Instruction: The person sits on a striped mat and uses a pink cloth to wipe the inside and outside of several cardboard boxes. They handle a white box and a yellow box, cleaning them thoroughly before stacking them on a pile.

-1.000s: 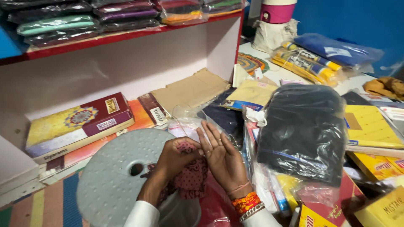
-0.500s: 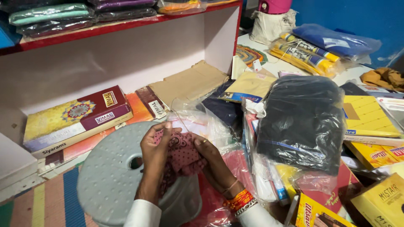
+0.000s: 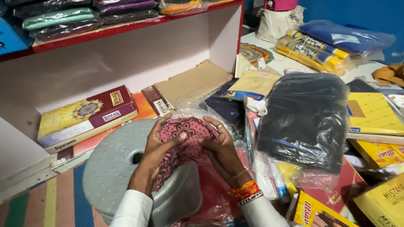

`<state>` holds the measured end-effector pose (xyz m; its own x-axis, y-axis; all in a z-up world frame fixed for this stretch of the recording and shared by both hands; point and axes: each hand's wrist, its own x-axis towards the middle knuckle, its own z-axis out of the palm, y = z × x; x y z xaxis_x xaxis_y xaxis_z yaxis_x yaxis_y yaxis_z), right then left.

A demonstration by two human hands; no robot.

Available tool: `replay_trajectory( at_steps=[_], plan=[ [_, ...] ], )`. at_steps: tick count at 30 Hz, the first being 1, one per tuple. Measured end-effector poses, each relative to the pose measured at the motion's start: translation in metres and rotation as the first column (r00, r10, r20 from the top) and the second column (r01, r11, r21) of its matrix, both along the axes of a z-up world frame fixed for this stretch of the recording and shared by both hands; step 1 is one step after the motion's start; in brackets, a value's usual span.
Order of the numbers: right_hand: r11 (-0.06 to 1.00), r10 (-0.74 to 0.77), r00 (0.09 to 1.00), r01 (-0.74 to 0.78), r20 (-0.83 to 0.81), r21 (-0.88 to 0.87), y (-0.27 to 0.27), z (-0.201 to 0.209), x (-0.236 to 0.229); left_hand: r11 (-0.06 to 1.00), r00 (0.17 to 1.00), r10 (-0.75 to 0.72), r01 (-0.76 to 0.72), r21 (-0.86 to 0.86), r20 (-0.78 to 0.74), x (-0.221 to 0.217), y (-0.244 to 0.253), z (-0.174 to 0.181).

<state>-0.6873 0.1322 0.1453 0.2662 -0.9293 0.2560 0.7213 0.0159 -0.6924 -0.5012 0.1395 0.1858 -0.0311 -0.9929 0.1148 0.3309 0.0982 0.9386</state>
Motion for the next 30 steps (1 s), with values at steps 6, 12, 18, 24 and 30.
replay_trajectory(
  at_steps=[6, 12, 18, 24, 30],
  plan=[
    [0.990, -0.135, 0.990, 0.136, 0.036, -0.036, -0.009, -0.001, -0.007, 0.991, 0.930, -0.126, 0.104, 0.081, 0.346, -0.011, -0.002, 0.011],
    [0.981, -0.190, 0.978, 0.192, 0.087, -0.024, -0.021, -0.005, -0.028, 0.993, 0.972, 0.120, -0.117, -0.027, 0.201, -0.052, -0.017, -0.007],
    [0.952, -0.301, 0.953, 0.302, 0.030, -0.042, -0.019, -0.014, -0.092, 0.998, 0.989, 0.051, -0.056, -0.028, -0.140, -0.123, -0.010, -0.018],
    [0.775, -0.598, 0.734, 0.632, -0.323, 0.000, 0.012, -0.043, -0.208, 0.997, 0.961, -0.073, 0.078, 0.008, -0.266, -0.208, 0.015, -0.015],
    [0.598, -0.738, 0.635, 0.772, -0.227, 0.215, 0.116, -0.108, -0.329, 0.906, 0.744, -0.216, 0.394, 0.154, -0.632, -0.317, 0.035, -0.049]
  ],
)
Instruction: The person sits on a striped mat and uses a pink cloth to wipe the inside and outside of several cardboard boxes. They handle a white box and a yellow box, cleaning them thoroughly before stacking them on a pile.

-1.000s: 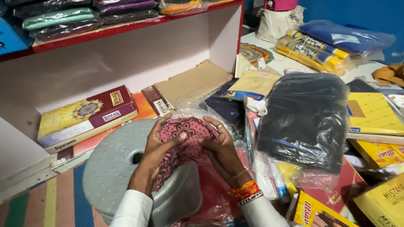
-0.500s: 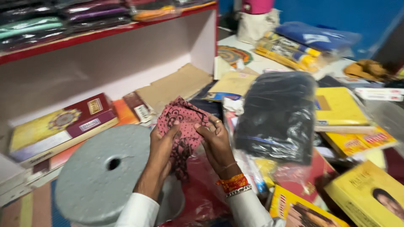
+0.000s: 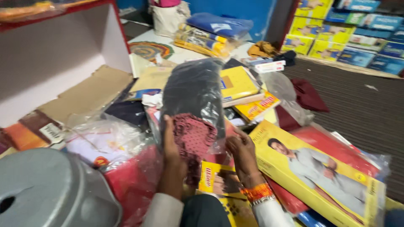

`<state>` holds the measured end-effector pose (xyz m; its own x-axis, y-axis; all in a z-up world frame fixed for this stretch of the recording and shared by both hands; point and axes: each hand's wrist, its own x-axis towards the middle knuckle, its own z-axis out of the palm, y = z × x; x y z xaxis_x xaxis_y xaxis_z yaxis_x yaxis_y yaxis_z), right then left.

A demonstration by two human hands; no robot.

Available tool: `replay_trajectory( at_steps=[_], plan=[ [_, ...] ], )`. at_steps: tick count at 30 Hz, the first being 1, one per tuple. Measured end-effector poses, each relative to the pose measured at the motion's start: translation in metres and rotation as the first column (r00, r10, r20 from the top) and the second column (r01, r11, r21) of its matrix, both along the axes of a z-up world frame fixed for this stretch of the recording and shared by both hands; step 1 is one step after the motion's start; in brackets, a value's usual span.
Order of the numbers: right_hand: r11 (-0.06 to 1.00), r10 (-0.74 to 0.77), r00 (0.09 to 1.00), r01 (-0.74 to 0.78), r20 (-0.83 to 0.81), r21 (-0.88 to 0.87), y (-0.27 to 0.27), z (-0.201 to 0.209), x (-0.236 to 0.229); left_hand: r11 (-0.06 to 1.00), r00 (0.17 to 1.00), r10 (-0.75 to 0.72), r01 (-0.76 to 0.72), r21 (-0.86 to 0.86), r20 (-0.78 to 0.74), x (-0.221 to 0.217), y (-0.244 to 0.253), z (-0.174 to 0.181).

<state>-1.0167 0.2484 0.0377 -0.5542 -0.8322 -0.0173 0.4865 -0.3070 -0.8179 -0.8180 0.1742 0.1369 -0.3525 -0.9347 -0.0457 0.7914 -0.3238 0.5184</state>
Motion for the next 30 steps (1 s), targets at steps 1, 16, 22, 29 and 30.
replay_trajectory(
  at_steps=[1, 16, 22, 29, 30],
  plan=[
    [0.998, -0.052, 0.989, 0.048, 0.137, 0.034, 0.019, -0.011, -0.009, 0.997, 0.997, -0.058, 0.061, 0.048, -0.059, -0.021, 0.006, -0.014],
    [0.979, -0.185, 0.555, 0.034, 0.811, 0.200, 0.028, -0.105, -0.102, 0.986, 0.988, -0.156, 0.156, 0.052, -0.002, -0.089, 0.025, -0.110],
    [0.995, 0.012, 0.530, 0.079, 0.848, -0.064, 0.000, -0.054, -0.071, 0.989, 0.988, -0.141, 0.143, 0.037, -0.065, -0.074, 0.031, -0.073],
    [0.921, 0.371, 0.493, -0.085, 0.787, -0.381, -0.003, 0.091, 0.069, 0.976, 0.937, -0.192, 0.214, -0.048, 0.292, -0.009, 0.019, 0.043],
    [0.921, 0.378, 0.496, -0.119, 0.781, -0.370, -0.001, 0.108, 0.089, 0.971, 0.933, -0.133, 0.191, -0.147, 0.335, 0.009, 0.015, 0.060]
  ],
)
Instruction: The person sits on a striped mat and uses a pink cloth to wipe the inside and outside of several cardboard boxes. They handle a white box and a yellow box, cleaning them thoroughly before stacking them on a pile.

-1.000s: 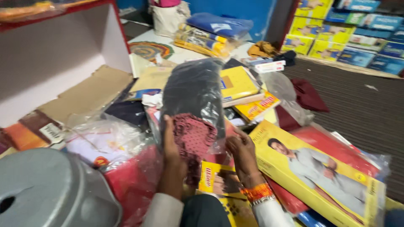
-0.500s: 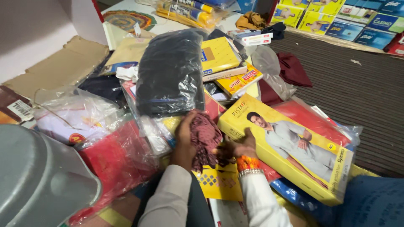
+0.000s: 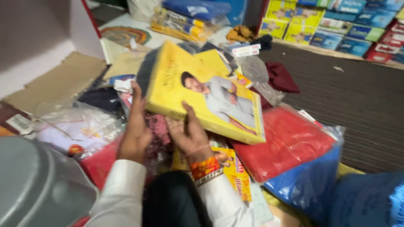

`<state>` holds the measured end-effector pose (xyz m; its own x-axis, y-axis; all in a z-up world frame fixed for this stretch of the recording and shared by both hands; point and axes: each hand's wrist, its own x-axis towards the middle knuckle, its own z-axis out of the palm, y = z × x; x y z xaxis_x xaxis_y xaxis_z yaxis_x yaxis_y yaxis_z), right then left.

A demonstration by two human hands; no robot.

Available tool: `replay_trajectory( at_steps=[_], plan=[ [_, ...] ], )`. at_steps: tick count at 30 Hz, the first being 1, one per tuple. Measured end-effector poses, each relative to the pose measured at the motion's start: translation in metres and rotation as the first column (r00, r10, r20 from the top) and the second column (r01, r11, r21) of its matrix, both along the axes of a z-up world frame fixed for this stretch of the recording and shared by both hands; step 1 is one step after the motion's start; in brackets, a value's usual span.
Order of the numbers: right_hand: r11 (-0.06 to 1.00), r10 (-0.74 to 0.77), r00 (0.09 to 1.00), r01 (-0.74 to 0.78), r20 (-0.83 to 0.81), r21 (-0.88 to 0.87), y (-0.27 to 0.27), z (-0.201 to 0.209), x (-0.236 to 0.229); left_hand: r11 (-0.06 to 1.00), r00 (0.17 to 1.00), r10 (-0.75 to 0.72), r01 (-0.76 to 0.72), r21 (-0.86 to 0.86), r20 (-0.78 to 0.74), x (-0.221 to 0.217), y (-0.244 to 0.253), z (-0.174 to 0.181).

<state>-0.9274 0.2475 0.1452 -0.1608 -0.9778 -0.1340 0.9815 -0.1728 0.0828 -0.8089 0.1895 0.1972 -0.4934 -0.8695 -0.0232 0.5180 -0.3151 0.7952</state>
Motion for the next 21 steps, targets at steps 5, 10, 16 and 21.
replay_trajectory(
  at_steps=[5, 10, 16, 21],
  plan=[
    [0.984, 0.124, 0.972, -0.146, -0.199, -0.100, 0.013, 0.050, 0.089, 0.963, 0.981, 0.064, -0.012, -0.268, 0.185, 0.103, 0.007, 0.062],
    [0.949, 0.167, 0.877, -0.267, -0.450, -0.167, 0.030, 0.072, 0.163, 0.930, 0.895, 0.220, -0.073, -0.360, 0.389, 0.202, 0.040, 0.096],
    [0.880, 0.353, 0.787, -0.463, -0.506, -0.106, 0.046, 0.089, 0.255, 0.793, 0.767, 0.572, -0.426, -0.436, 0.290, 0.295, 0.081, 0.099],
    [0.790, 0.452, 0.659, -0.609, -0.601, -0.074, 0.055, 0.094, 0.327, 0.669, 0.651, 0.732, -0.629, -0.395, 0.203, 0.372, 0.106, 0.097]
  ],
)
